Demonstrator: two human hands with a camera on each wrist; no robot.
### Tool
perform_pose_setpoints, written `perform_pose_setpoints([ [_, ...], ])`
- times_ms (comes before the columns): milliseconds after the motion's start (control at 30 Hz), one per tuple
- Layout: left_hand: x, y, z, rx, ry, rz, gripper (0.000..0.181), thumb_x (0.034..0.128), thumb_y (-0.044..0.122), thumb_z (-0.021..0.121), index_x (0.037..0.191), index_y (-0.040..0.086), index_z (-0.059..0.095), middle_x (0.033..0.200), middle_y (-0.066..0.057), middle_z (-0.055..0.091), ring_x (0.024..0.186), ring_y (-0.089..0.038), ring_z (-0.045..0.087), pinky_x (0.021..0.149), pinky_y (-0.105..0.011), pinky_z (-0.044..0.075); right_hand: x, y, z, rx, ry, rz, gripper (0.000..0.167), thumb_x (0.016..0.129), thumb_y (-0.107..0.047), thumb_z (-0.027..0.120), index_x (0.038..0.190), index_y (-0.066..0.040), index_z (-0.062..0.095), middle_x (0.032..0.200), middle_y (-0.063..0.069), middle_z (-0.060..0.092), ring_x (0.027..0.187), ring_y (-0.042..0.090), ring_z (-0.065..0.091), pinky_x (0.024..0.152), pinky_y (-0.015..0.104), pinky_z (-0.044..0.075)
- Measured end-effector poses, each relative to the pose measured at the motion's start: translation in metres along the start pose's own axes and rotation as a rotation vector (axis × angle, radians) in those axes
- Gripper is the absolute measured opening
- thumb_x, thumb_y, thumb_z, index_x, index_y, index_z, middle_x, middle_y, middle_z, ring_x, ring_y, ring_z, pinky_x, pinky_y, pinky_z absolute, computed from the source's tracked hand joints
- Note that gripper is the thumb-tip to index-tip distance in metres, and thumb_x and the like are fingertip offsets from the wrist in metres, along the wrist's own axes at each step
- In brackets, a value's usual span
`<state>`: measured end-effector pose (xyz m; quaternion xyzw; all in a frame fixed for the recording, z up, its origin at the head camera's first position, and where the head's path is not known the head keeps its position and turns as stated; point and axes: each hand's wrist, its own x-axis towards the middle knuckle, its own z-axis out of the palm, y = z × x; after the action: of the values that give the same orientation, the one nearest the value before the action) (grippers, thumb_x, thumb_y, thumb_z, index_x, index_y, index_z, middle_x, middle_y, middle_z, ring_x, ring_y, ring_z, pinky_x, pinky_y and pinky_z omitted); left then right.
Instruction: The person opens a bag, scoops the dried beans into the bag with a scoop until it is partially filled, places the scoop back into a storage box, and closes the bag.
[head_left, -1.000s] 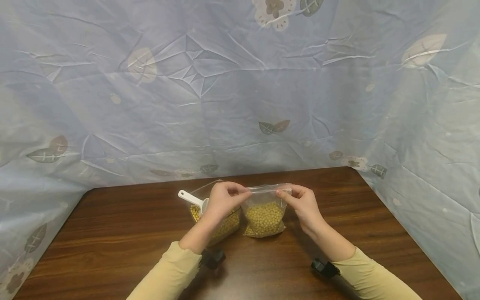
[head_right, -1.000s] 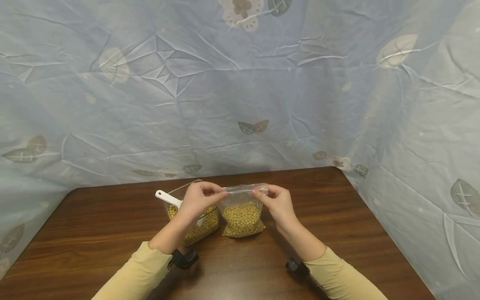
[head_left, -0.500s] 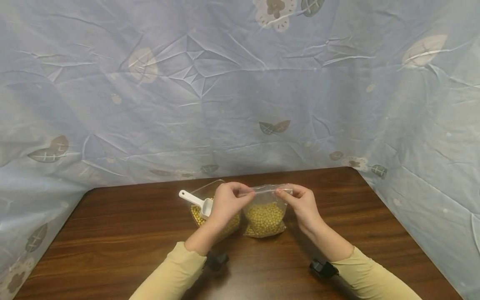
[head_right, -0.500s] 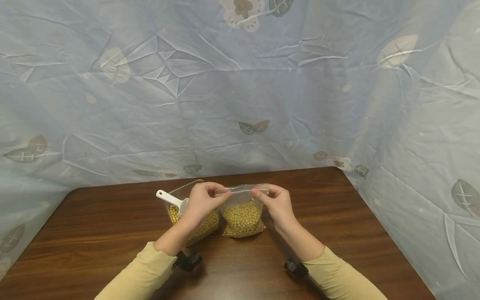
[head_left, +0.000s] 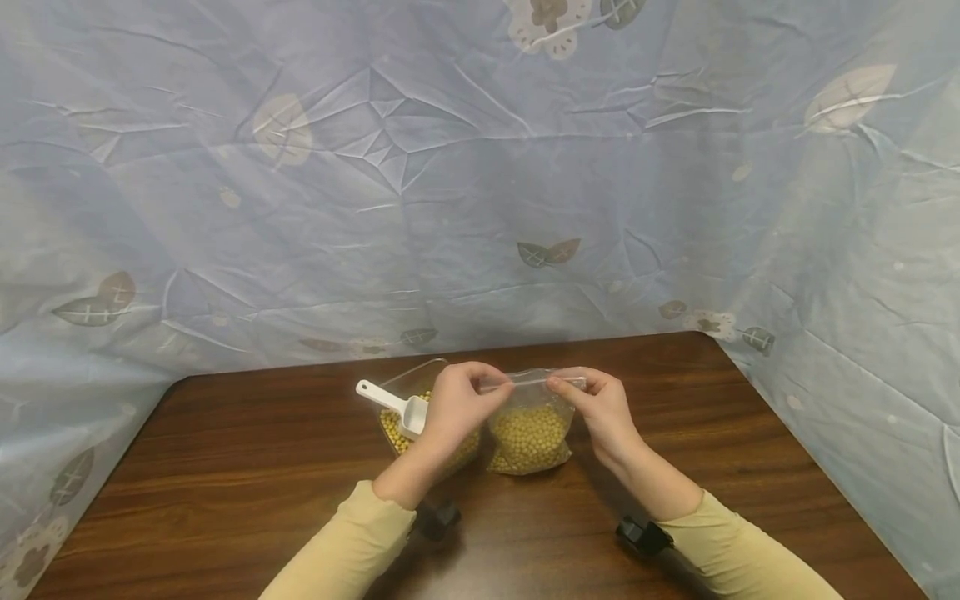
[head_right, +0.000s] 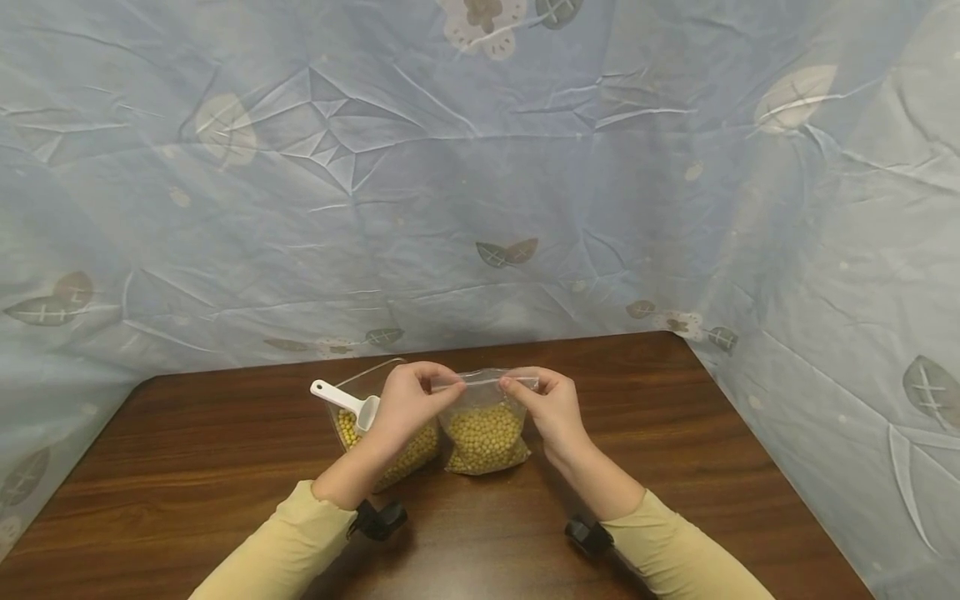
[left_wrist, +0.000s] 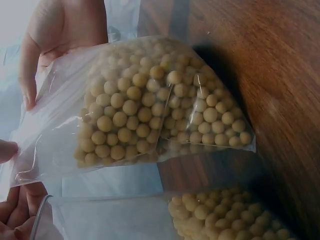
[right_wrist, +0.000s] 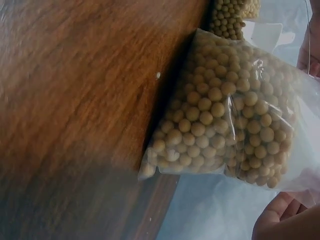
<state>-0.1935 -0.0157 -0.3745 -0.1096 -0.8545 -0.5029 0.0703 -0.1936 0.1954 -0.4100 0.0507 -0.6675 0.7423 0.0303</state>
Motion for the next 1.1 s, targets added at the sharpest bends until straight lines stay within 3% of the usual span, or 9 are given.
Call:
perform_pose_setpoints([
  [167,0.002,0.002,0.001,-0.033,-0.028,-0.01,0.007,0.0882,0.01,0.081,0.091,0.004,0.083,0.093,-0.013,0.082,0.058,-0.003,0.052,0.055,-0.018,0.045,-0.001,0.0,0.004,0.01,0.009,0.033,0.032,0.097,0.002,0.072,0.084,-0.026,0.081,0.09,-0.015,0.078,0.094,0.005,0.07,0.085,0.021,0.055],
  [300,0.003,0.004,0.001,-0.04,-0.021,0.016,0.005,0.0865,0.007,0.082,0.089,0.003,0.083,0.091,-0.014,0.082,0.059,-0.007,0.05,0.055,-0.019,0.042,-0.001,-0.002,0.006,-0.013,0.022,0.06,0.027,0.096,-0.001,0.075,0.084,-0.024,0.081,0.087,-0.016,0.078,0.092,0.005,0.07,0.085,0.021,0.055],
  [467,0.003,0.006,0.001,-0.016,-0.026,0.009,0.005,0.0874,0.009,0.081,0.09,0.005,0.082,0.093,-0.01,0.083,0.085,-0.021,0.075,0.079,-0.032,0.061,0.0,-0.005,0.005,-0.017,0.015,0.075,0.019,0.096,-0.007,0.078,0.086,-0.023,0.079,0.086,-0.015,0.08,0.088,0.004,0.073,0.089,0.021,0.055],
  [600,0.004,0.009,0.001,-0.017,-0.041,-0.015,0.007,0.0886,0.013,0.08,0.092,0.006,0.083,0.095,-0.009,0.083,0.101,-0.029,0.078,0.094,-0.044,0.061,0.001,-0.007,0.004,-0.014,0.001,0.09,0.018,0.095,-0.011,0.08,0.085,-0.025,0.078,0.088,-0.013,0.081,0.088,0.005,0.075,0.096,0.022,0.053],
  [867,0.004,0.01,0.002,0.007,-0.042,-0.011,0.005,0.087,0.012,0.082,0.088,0.008,0.083,0.093,-0.007,0.083,0.099,-0.027,0.077,0.092,-0.041,0.061,0.001,-0.01,0.003,-0.03,-0.02,0.14,0.025,0.097,-0.003,0.074,0.084,-0.025,0.079,0.083,-0.014,0.08,0.088,0.005,0.074,0.096,0.024,0.05],
  [1100,0.004,0.01,0.004,0.035,-0.07,-0.027,0.008,0.0871,0.015,0.081,0.091,0.009,0.083,0.097,-0.007,0.083,0.104,-0.028,0.077,0.094,-0.043,0.061,-0.001,-0.013,0.003,-0.043,-0.029,0.138,0.029,0.097,-0.002,0.073,0.083,-0.027,0.077,0.079,-0.016,0.078,0.083,0.004,0.075,0.093,0.023,0.053],
])
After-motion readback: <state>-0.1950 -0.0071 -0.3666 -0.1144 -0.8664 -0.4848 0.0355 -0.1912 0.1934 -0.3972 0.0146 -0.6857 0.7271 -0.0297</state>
